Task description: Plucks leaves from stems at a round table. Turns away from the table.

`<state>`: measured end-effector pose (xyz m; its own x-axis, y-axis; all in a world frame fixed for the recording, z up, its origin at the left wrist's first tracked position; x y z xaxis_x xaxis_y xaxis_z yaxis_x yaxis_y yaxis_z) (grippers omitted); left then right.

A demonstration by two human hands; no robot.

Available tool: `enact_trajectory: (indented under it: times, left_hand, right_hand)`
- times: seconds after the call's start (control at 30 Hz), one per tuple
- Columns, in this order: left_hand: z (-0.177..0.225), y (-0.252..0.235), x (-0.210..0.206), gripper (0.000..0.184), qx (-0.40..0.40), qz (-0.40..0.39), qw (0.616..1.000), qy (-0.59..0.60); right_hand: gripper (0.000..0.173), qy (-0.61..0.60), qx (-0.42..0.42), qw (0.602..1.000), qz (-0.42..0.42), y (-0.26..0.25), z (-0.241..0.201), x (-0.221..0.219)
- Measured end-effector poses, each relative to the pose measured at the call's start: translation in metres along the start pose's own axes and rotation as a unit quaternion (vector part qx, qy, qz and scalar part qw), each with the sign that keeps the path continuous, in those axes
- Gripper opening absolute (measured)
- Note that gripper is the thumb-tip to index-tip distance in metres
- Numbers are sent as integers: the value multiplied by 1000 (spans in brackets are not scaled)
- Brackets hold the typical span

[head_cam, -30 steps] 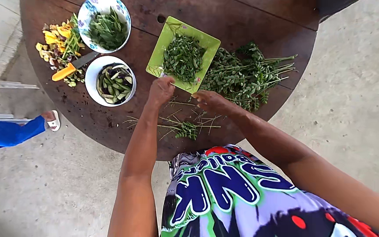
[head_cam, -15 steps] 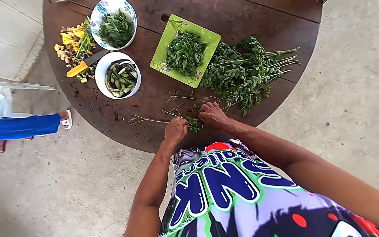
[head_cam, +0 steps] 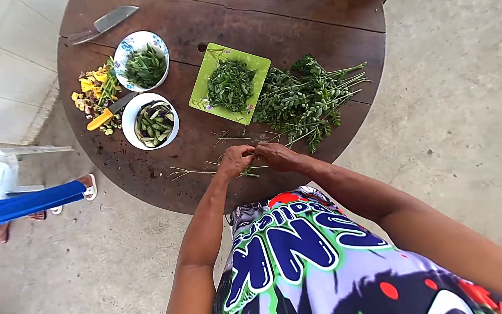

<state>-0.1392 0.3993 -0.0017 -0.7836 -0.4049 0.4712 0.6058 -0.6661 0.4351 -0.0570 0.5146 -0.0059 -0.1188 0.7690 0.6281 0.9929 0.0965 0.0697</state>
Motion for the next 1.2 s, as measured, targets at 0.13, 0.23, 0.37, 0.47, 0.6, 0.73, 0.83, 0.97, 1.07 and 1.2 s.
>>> enact_trajectory:
  times: [0.13,0.23,0.37,0.47,0.6,0.73,0.83,0.97,1.07,1.2]
  left_hand:
    - [-13,2,-1,10,77,15,988,130]
    - [-27,4,3,7,95,14,973,208]
    - [-35,9,10,6,110,17,959,262]
    - [-39,12,15,6,111,17,952,284]
    - [-42,15,24,5,105,26,952,286]
    - [-46,23,43,4,122,53,952,276]
    - [-48,26,53,5,117,60,952,277]
    - [-54,28,73,4,116,78,955,260]
    - [-53,26,85,5,137,96,952,256]
    - [-31,8,89,12,134,117,946,271]
  right_hand:
    - [15,-22,-10,1000,16,2,4,7]
    - [13,-20,-2,1000,3,-3,6,11]
    - [14,-7,16,1000,-16,-11,5,12]
    - [13,-10,33,999,-24,-16,3,13]
    - [12,-10,57,998,-40,-23,4,15]
    - [13,-11,52,998,-33,-26,5,28]
    - [13,-12,67,998,-17,-28,-1,32]
    - [12,-17,65,998,-4,-31,12,32]
    - [12,13,38,999,-9,-34,27,30]
    - [37,41,31,998,46,-59,20,25]
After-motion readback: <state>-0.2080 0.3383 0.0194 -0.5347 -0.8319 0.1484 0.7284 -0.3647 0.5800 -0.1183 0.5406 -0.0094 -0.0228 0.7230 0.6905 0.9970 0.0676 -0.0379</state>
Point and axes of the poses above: each hand's wrist, its own y-axis away from the middle knuckle, its own x-axis out of the back of the hand, z = x × y, the point moved 6 cm from there along -y, towards the middle knuckle, and after that the axes turned 10 degrees about z, right-handed, at the moved point
